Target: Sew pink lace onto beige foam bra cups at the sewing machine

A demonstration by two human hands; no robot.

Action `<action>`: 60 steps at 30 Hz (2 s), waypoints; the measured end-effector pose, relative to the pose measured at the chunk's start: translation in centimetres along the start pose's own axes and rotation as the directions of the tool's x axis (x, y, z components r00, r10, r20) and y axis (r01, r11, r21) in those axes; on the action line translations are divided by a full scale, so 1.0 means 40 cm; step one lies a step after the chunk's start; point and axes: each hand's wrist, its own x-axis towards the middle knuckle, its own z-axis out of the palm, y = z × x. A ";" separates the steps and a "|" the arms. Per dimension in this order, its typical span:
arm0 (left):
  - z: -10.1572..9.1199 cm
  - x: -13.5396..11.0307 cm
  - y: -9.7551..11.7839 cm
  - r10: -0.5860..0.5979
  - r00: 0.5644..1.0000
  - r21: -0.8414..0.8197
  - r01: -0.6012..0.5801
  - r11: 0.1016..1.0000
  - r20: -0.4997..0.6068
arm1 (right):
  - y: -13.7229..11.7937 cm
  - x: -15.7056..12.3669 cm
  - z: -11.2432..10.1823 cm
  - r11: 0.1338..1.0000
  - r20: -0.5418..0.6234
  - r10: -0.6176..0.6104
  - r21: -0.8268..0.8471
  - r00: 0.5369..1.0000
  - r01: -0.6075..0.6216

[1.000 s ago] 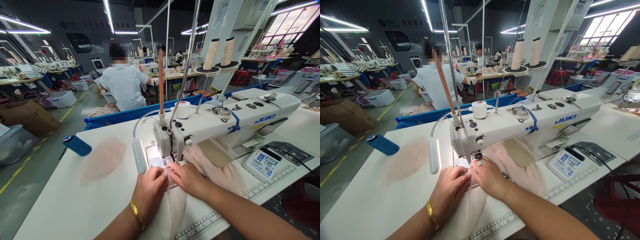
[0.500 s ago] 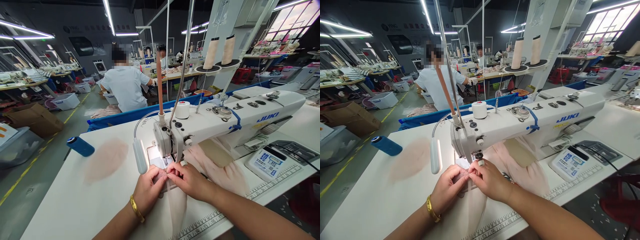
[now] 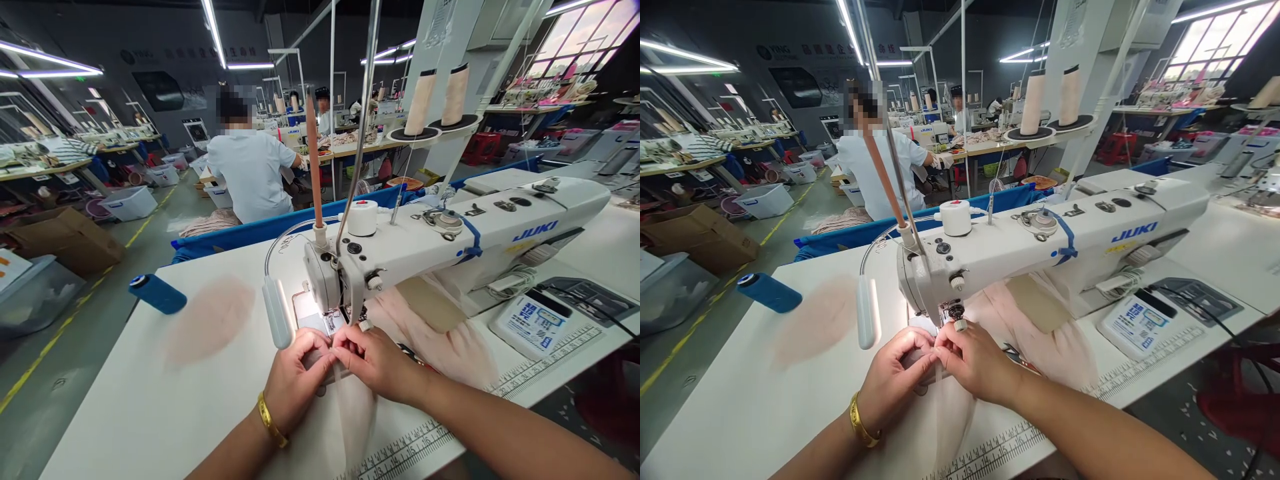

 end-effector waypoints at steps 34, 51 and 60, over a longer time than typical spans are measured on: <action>0.020 0.013 -0.017 0.102 0.993 0.534 -0.055 0.844 -0.058 | 0.017 0.007 0.031 0.941 -0.063 0.009 -0.336 0.998 -0.030; 0.019 0.004 -0.027 0.572 0.808 0.679 -0.499 0.538 0.141 | 0.040 0.006 0.016 0.900 -0.062 -0.061 -0.435 0.996 0.028; 0.011 0.000 -0.027 0.533 0.832 0.752 -0.449 0.483 0.154 | 0.049 0.002 0.008 0.839 -0.010 -0.163 -0.528 0.987 0.134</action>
